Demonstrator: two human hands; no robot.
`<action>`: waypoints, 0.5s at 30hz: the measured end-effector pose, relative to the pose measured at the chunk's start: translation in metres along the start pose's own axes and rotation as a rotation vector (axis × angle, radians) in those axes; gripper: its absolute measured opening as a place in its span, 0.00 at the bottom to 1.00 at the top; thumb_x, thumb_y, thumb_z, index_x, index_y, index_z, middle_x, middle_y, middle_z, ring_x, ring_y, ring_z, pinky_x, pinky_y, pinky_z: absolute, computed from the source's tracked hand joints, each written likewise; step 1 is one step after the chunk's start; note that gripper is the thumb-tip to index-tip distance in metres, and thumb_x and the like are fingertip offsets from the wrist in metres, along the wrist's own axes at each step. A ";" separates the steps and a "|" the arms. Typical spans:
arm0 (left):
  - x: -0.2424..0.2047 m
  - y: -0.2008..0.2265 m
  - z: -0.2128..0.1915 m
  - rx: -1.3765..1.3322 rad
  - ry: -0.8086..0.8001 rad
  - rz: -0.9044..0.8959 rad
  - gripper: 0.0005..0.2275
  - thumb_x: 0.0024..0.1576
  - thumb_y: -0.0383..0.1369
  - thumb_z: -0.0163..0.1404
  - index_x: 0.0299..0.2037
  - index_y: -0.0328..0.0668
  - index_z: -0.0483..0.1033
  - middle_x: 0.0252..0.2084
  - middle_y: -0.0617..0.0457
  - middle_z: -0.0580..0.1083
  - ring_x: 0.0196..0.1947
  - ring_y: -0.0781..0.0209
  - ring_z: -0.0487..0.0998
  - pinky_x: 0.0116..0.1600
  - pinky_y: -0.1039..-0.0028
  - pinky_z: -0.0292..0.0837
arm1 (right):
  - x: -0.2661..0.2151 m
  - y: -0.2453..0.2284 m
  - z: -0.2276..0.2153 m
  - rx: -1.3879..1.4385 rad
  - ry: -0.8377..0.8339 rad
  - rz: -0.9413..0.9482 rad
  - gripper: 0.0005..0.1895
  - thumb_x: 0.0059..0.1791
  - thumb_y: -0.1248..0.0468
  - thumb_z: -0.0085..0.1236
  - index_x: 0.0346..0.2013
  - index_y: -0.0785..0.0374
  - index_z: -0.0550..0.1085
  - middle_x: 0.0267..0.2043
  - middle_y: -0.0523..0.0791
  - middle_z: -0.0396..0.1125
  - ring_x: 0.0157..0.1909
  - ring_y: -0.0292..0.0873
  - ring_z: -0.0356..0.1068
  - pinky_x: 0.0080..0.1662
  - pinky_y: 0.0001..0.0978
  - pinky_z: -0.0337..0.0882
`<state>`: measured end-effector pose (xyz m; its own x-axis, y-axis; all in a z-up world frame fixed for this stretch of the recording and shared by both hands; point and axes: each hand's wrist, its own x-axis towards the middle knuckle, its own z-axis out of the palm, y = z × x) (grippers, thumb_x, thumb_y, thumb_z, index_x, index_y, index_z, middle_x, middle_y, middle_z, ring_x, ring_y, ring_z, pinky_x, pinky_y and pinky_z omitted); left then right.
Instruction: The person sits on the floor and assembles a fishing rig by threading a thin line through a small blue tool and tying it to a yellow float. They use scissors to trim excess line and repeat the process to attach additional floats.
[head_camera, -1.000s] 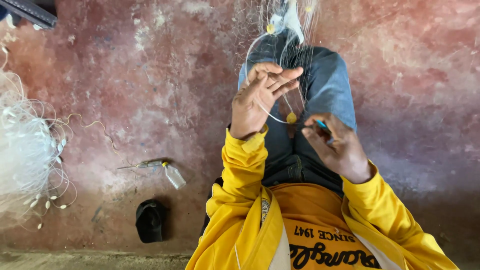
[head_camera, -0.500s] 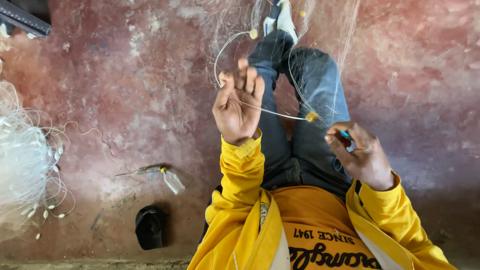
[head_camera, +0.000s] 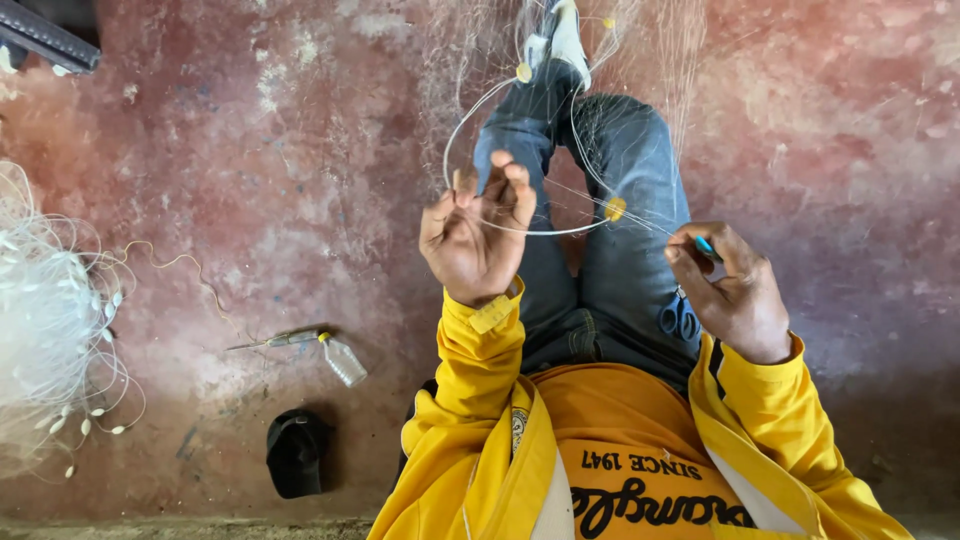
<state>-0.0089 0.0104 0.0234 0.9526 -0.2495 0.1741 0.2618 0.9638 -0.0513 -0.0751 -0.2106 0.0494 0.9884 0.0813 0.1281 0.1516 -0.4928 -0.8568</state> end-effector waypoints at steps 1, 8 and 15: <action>-0.001 0.003 -0.001 0.003 -0.001 0.001 0.06 0.54 0.30 0.41 0.27 0.38 0.65 0.48 0.41 0.63 0.51 0.52 0.63 0.58 0.68 0.61 | -0.001 0.002 0.000 0.003 0.000 -0.002 0.04 0.47 0.68 0.45 0.34 0.65 0.64 0.30 0.43 0.60 0.26 0.34 0.56 0.30 0.23 0.57; -0.013 0.014 -0.009 0.124 -0.011 0.069 0.08 0.55 0.33 0.38 0.35 0.43 0.70 0.54 0.42 0.62 0.58 0.48 0.58 0.63 0.60 0.52 | -0.008 0.006 0.002 0.016 -0.010 0.038 0.05 0.46 0.68 0.46 0.36 0.64 0.64 0.32 0.43 0.60 0.25 0.33 0.53 0.30 0.22 0.56; -0.023 0.016 -0.013 0.191 -0.128 -0.060 0.09 0.57 0.34 0.35 0.37 0.43 0.68 0.59 0.36 0.53 0.57 0.42 0.59 0.51 0.57 0.65 | -0.008 0.004 0.004 0.039 -0.073 0.053 0.07 0.46 0.68 0.45 0.39 0.63 0.63 0.23 0.42 0.55 0.24 0.34 0.51 0.32 0.23 0.56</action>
<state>-0.0243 0.0304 0.0058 0.9056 -0.3044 0.2954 0.2716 0.9511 0.1474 -0.0821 -0.2099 0.0432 0.9918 0.1192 0.0466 0.0971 -0.4638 -0.8806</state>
